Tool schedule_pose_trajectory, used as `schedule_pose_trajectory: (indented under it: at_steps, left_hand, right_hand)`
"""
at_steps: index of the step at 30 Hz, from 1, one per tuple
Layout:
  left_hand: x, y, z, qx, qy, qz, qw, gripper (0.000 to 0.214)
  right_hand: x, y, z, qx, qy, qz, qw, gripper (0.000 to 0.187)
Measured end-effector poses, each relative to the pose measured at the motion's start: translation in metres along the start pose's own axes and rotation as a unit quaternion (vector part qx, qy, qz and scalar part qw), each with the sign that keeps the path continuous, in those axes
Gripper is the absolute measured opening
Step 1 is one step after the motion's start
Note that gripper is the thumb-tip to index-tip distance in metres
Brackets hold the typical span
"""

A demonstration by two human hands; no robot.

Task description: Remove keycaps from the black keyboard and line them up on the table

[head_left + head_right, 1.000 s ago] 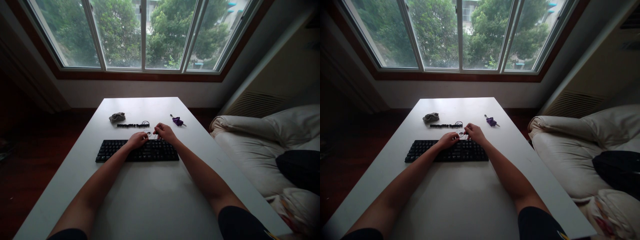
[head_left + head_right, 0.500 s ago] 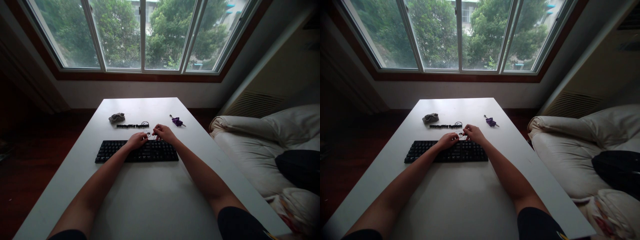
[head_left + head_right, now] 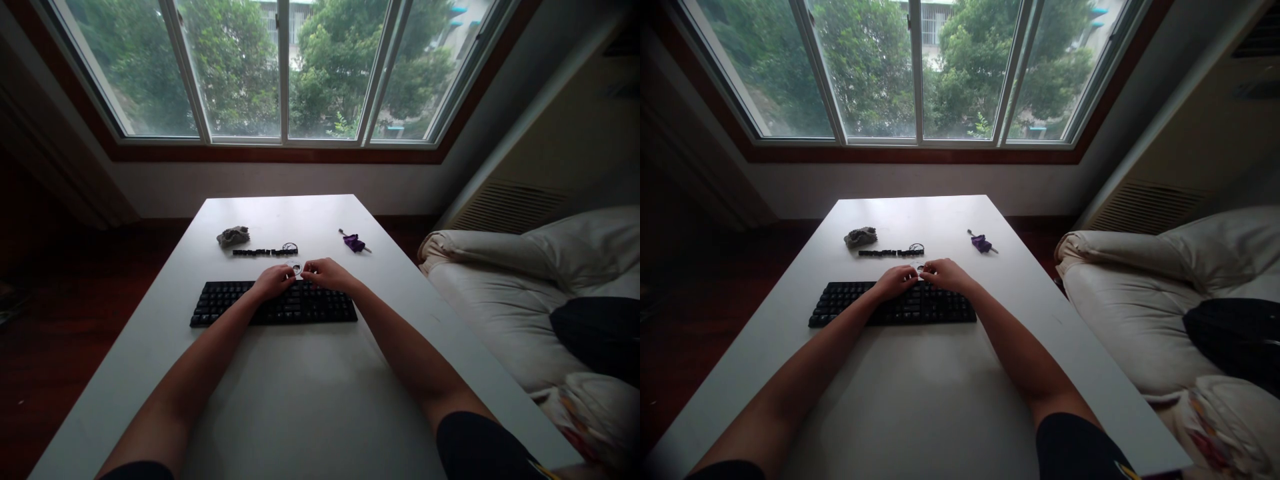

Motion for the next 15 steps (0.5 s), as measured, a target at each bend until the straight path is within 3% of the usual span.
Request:
schedule_pose_trajectory:
  at_steps: [9, 15]
  left_hand:
    - [-0.001, 0.000, 0.000, -0.002, -0.001, -0.010, 1.000, 0.019]
    - [-0.002, -0.003, -0.001, -0.001, 0.000, -0.017, 1.000, 0.018]
  right_hand:
    - [0.028, -0.004, 0.005, -0.026, 0.118, -0.036, 0.992, 0.025]
    - [0.036, -0.001, 0.005, -0.039, 0.082, -0.126, 0.988, 0.018]
Point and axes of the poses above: each hand's wrist, its own z-axis towards the middle knuckle, its own x-axis out of the back of the hand, y = z × x, the point moved 3 cm from there along z, towards the middle knuckle, and after that the axes turned 14 degrees about y, right-handed, at the moved point
